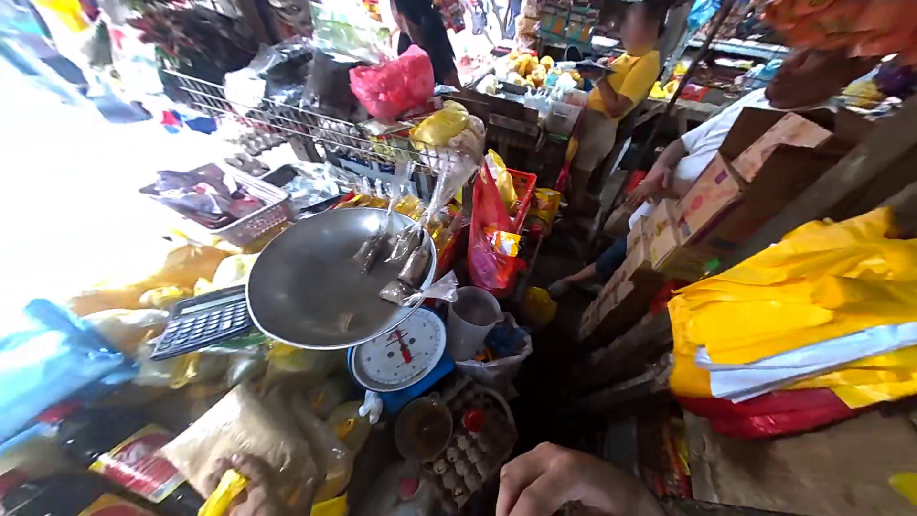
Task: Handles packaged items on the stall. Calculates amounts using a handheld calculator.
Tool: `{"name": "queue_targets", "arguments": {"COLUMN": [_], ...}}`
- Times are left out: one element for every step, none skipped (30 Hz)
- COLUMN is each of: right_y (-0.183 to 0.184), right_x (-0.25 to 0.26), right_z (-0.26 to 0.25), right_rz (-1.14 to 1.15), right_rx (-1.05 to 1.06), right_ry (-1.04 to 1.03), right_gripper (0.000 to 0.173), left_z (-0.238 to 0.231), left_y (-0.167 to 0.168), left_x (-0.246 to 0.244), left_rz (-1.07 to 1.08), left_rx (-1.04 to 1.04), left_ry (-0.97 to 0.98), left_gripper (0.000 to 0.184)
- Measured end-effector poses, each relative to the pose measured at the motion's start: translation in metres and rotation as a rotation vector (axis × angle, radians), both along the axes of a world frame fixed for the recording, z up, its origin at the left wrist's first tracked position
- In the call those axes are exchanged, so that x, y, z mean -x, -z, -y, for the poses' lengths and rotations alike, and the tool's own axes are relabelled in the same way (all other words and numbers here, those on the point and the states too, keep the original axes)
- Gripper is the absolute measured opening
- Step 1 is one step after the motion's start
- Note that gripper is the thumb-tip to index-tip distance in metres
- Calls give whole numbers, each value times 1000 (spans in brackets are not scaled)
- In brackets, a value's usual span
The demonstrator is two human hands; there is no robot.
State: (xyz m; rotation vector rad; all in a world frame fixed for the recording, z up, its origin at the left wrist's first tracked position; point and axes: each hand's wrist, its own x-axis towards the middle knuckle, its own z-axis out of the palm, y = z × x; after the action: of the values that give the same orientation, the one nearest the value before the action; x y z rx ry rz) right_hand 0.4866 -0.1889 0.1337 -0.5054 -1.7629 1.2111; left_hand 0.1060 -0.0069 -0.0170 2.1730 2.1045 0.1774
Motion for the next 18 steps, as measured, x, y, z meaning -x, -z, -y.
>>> {"name": "queue_targets", "arguments": {"right_y": [-1,-2,-2,-2,-2,-2,-1,0,1,2,3,4,4,5,5,5,5,5], "right_x": [1,2,3,4,4,5,5,4,3,1,0,-2,-3,-5,-6,-8,-9,-11], "right_z": [-2,-5,-8,-10,-12,-12,-13,-14,-15,-15,-16,-16,-16,-16,-16,-16,-16,-17], "right_rz": [-3,-6,-11,-16,-23,-24,-21,-19,-19,-16,-11,-3,-1,2,5,9,9,10], "right_rx": [3,-1,-7,-13,-14,-13,-9,-7,-3,2,2,-3,-5,-3,-3,-1,2,1], "right_ry": [-17,-32,-44,-53,-60,-65,-68,-73,-80,-86,-89,-88,-80,-72,-68,-66,-64,-64], "right_gripper": [45,46,46,46,46,46,45,44,43,42,42,42,42,42,42,42,41,40], "left_z": [1,2,4,5,6,8,9,9,8,7,6,6,5,5,5,5,5,6], "left_y": [-9,-15,-18,-19,-20,-20,-21,-23,-25,-25,-24,-26,-27,-28,-29,-30,-31,-33], "left_x": [-4,-7,-9,-10,-11,-11,-12,-14,-15,-16,-16,-16,-18,-19,-19,-20,-21,-22], "left_rz": [3,1,2,5,-1,-10,-13,-25,-35,-44,-46,-42,-37,-48,-54,-54,-52,-41], "left_rx": [59,87,83,74,66,66,69,83,104,112,109,118,133,140,144,150,143,147], "left_ry": [-13,-24,-29,-29,-27,-28,-32,-42,-57,-64,-65,-72,-84,-88,-88,-88,-84,-83], "left_gripper": [123,125,125,125,123,121,119,118,118,119,119,118,118,119,119,118,116,114]}}
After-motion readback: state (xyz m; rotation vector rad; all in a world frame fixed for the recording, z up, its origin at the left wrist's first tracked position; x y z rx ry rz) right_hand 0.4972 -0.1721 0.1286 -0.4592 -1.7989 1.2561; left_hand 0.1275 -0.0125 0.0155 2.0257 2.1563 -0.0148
